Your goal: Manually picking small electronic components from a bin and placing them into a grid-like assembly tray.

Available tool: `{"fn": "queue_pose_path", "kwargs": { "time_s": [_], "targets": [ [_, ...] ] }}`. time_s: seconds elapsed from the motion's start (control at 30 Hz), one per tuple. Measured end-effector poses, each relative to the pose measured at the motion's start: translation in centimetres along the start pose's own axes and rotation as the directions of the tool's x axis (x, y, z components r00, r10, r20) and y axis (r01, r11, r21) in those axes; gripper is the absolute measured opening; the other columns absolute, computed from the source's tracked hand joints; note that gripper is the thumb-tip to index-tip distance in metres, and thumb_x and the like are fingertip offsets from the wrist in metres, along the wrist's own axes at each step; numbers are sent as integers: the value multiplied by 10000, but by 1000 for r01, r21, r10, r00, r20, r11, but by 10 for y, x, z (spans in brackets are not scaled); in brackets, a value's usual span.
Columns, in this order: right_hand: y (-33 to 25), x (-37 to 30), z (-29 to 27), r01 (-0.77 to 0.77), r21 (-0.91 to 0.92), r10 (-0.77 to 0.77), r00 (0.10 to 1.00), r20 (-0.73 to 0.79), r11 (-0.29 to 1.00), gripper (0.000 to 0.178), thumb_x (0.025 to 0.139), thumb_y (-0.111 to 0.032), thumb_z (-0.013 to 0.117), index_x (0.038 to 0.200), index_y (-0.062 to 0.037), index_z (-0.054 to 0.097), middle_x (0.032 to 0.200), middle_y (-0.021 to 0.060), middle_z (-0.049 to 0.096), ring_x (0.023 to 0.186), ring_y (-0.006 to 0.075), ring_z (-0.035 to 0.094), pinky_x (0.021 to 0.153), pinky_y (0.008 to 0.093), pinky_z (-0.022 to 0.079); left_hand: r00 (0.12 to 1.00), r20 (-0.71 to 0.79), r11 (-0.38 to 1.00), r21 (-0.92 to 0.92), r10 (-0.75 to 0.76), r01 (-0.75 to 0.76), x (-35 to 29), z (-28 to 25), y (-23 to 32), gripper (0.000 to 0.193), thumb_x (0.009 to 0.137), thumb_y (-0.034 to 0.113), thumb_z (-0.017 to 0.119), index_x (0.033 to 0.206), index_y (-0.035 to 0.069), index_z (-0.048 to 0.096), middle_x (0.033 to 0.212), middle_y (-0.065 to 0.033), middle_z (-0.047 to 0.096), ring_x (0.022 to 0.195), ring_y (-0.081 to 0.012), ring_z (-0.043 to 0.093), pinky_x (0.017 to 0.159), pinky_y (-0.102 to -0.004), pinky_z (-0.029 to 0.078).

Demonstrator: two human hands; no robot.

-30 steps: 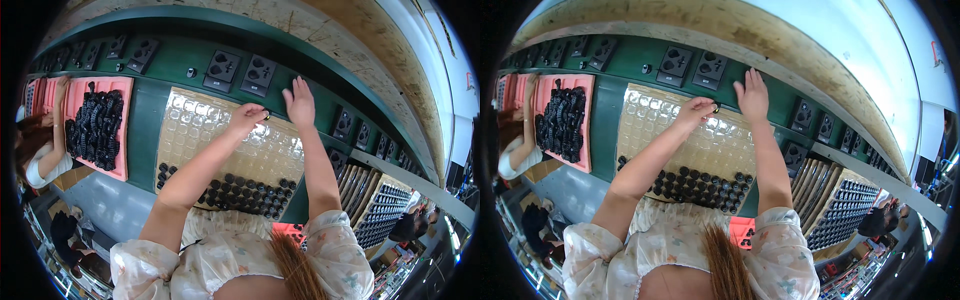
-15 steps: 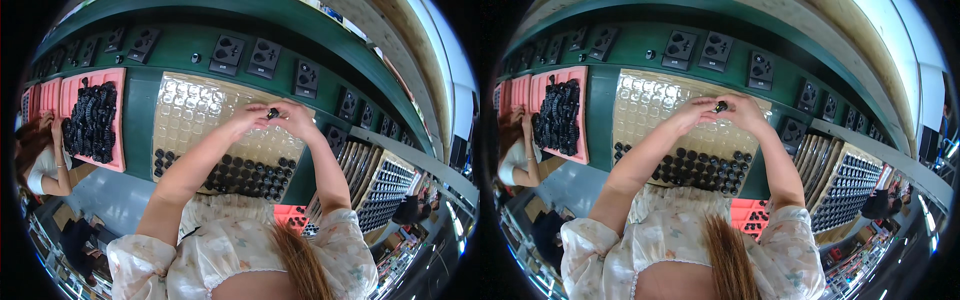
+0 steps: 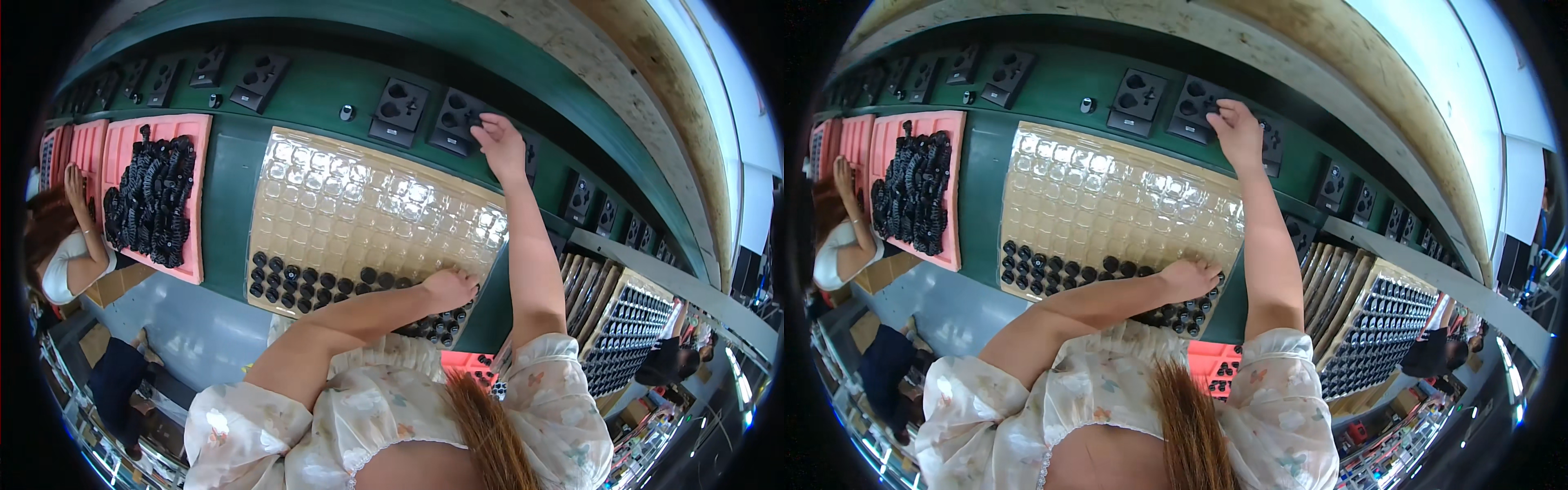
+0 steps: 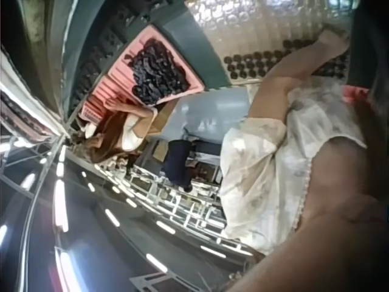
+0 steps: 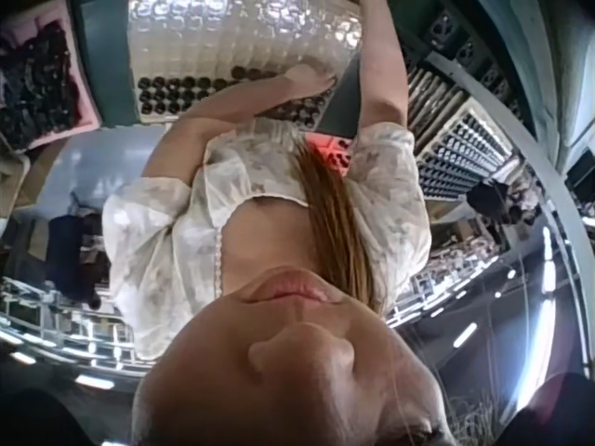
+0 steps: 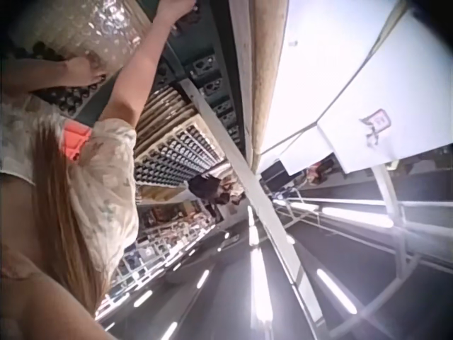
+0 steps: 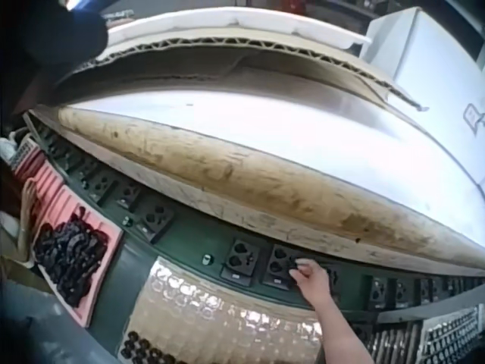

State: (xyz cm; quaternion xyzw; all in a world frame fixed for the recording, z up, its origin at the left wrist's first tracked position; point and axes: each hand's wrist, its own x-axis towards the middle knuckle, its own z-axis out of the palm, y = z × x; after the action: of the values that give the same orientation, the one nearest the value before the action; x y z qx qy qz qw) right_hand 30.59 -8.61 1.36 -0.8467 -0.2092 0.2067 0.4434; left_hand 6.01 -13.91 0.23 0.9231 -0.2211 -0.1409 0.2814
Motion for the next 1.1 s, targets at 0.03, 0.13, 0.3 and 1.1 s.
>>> {"fn": "queue_pose_path", "kwargs": {
  "time_s": [0.03,0.13,0.3,1.1],
  "targets": [
    [2,8,3,1,3,-1,1000,0,1000,351,774,-148,740,1082,-7,647,918,111,701,807,130,671,700,253,527,1000,1,1000,2,-2,2,0,0,-1,234,830,156,561,1012,18,610,1200,-140,512,914,-298,621,763,-376,545],
    [1,33,17,-156,198,168,985,-46,968,305,787,-123,722,1041,34,657,934,99,700,744,126,668,566,236,557,966,-40,919,-320,-255,229,-5,-3,-11,182,822,141,606,949,15,633,1092,-124,579,866,-287,632,728,-351,545],
    [11,51,26,-247,212,272,957,-101,946,300,772,-123,738,1023,27,672,916,93,702,698,118,663,561,238,553,813,-81,204,-978,-576,48,-22,-42,-64,159,838,108,666,972,22,655,868,-48,666,788,-144,633,689,-260,515],
    [35,-20,18,265,-797,-354,933,69,543,650,934,-448,467,1407,-19,352,1495,92,315,1346,280,332,1078,434,301,637,244,-465,-861,-731,-205,-49,-96,-128,196,873,210,674,995,60,648,908,-29,652,794,-144,638,754,-281,537]
  ]
}}
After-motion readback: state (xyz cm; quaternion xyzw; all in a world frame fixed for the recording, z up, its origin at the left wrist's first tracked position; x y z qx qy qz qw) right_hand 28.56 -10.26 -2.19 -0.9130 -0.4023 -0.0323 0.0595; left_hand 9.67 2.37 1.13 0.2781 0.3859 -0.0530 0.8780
